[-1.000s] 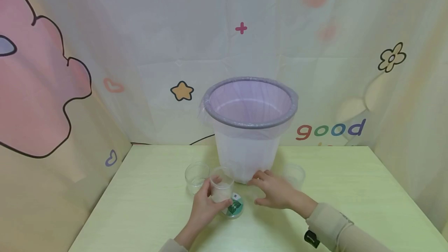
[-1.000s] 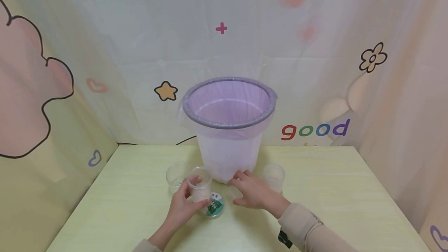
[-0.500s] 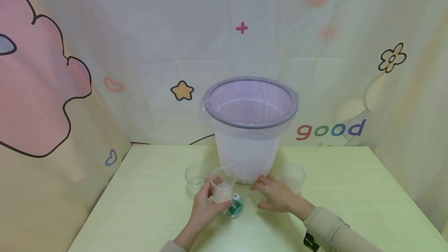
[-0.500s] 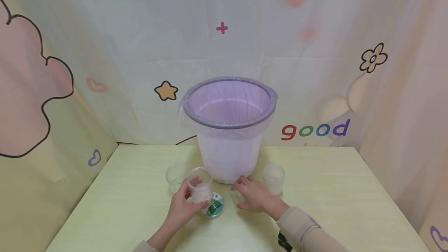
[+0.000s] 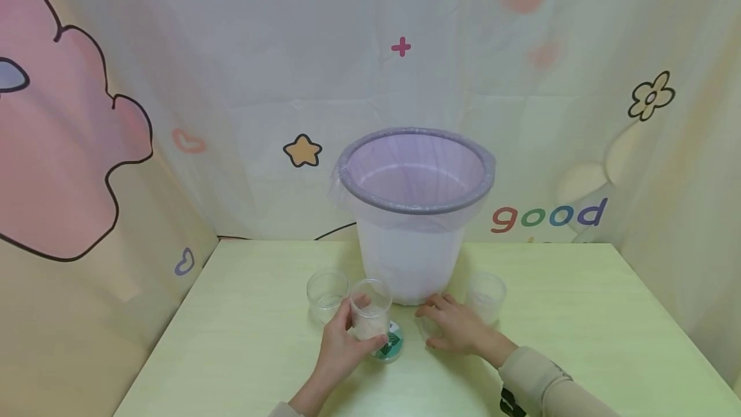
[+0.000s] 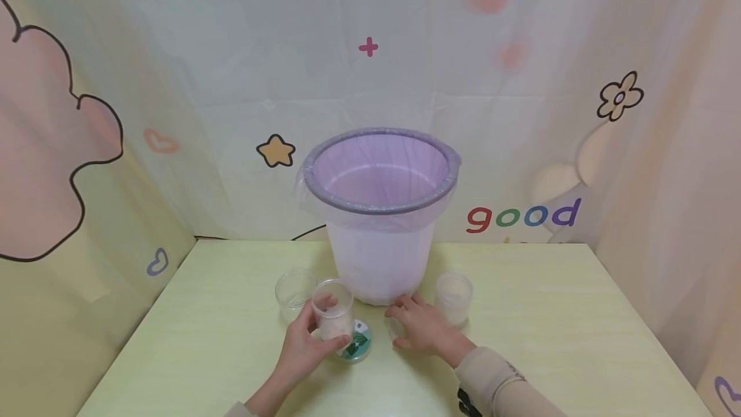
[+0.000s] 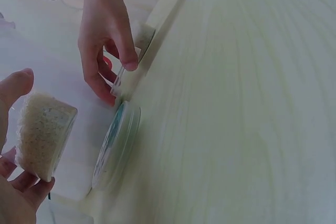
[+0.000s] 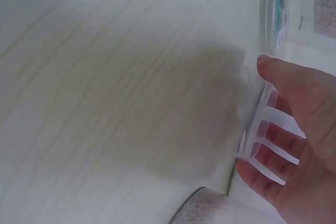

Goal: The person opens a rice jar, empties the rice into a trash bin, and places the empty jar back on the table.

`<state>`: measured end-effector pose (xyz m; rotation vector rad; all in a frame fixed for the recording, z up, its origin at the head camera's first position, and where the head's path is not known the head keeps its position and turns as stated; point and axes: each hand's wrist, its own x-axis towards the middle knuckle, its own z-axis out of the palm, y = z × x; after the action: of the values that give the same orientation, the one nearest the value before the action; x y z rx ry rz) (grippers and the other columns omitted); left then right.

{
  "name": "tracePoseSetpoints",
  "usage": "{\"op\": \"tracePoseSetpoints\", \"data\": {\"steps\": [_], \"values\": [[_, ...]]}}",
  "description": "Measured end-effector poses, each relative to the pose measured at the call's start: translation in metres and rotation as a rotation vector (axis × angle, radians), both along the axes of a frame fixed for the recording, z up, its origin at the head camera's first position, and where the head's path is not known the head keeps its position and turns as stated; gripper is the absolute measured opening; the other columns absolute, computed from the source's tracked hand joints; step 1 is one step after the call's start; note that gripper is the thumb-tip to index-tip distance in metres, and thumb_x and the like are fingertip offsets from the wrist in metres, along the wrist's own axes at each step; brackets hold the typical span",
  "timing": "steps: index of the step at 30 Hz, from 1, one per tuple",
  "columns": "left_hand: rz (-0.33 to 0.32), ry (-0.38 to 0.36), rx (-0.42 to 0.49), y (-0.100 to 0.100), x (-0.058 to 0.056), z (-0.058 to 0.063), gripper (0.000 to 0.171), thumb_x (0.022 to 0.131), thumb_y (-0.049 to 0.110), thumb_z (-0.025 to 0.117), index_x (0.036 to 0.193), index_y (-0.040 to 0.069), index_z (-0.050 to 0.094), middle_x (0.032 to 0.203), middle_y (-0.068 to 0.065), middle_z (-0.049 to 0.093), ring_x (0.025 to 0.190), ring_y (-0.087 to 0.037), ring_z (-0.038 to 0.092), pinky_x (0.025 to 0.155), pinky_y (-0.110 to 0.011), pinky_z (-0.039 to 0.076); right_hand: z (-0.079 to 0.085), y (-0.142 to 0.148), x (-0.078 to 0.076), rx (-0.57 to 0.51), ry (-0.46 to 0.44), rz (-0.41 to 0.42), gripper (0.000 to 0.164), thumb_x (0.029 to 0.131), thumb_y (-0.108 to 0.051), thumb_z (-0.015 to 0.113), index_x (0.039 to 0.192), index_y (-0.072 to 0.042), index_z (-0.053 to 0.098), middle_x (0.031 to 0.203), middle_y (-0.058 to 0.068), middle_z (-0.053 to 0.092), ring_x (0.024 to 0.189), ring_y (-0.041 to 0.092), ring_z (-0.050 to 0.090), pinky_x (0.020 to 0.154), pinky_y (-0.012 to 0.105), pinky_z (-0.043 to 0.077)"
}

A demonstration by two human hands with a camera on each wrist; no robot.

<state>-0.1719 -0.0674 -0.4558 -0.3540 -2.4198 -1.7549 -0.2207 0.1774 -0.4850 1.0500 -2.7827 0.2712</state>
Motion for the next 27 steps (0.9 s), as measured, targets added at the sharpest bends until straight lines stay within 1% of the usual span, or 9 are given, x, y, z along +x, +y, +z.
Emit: {"op": "tracePoseSetpoints", "data": {"steps": [8, 11, 15, 17, 22, 27], "values": [[-0.003, 0.006, 0.001, 0.000, -0.001, -0.004, 0.065, 0.065, 0.008, 0.081, 0.122, 0.005, 0.049, 0.120, -0.010, 0.060, 0.104, -0.025, 0.057, 0.089, -0.044, 0.044, -0.004, 0.000, -0.003, -0.011, 0.011, -0.011, 0.044, 0.071, -0.027, 0.076, 0.109, -0.011, 0.059, 0.109, 0.009, 0.054, 0.100, 0.029, 0.052, 0.081, 0.042, 0.047], [-0.002, -0.002, 0.008, -0.001, -0.007, -0.016, 0.067, 0.064, 0.009, 0.082, 0.123, 0.008, 0.049, 0.121, -0.011, 0.059, 0.105, -0.025, 0.056, 0.089, -0.044, 0.044, -0.006, 0.000, -0.003, -0.002, 0.004, -0.020, 0.045, 0.071, -0.028, 0.076, 0.108, -0.012, 0.059, 0.109, 0.009, 0.054, 0.100, 0.029, 0.052, 0.079, 0.042, 0.048], [-0.002, 0.000, 0.008, -0.002, -0.015, -0.032, 0.069, 0.064, 0.015, 0.083, 0.124, 0.015, 0.049, 0.123, -0.007, 0.058, 0.106, -0.022, 0.056, 0.089, -0.043, 0.043, -0.007, 0.000, -0.002, 0.011, -0.014, -0.032, 0.044, 0.070, -0.028, 0.076, 0.107, -0.013, 0.059, 0.109, 0.008, 0.053, 0.097, 0.028, 0.052, 0.072, 0.040, 0.050], [-0.006, 0.007, 0.008, -0.004, -0.016, -0.036, 0.069, 0.063, 0.019, 0.084, 0.123, 0.018, 0.049, 0.123, -0.005, 0.059, 0.106, -0.020, 0.056, 0.089, -0.041, 0.044, -0.008, -0.001, -0.002, 0.010, -0.019, -0.031, 0.043, 0.070, -0.028, 0.076, 0.107, -0.013, 0.059, 0.108, 0.007, 0.053, 0.096, 0.027, 0.052, 0.071, 0.039, 0.050], [-0.013, 0.013, 0.015, -0.005, -0.017, -0.039, 0.068, 0.062, 0.024, 0.084, 0.121, 0.022, 0.050, 0.122, -0.004, 0.059, 0.104, -0.018, 0.056, 0.088, -0.041, 0.044, -0.009, -0.002, -0.001, 0.002, -0.006, -0.020, 0.042, 0.070, -0.026, 0.076, 0.107, -0.012, 0.059, 0.107, 0.007, 0.053, 0.095, 0.026, 0.052, 0.076, 0.040, 0.049], [-0.013, 0.011, 0.016, -0.005, -0.016, -0.038, 0.068, 0.062, 0.023, 0.084, 0.121, 0.021, 0.050, 0.123, -0.006, 0.059, 0.104, -0.018, 0.056, 0.088, -0.040, 0.044, -0.010, -0.003, -0.001, 0.003, 0.004, -0.015, 0.042, 0.071, -0.026, 0.075, 0.107, -0.012, 0.059, 0.108, 0.007, 0.054, 0.096, 0.027, 0.052, 0.078, 0.041, 0.048]]}}
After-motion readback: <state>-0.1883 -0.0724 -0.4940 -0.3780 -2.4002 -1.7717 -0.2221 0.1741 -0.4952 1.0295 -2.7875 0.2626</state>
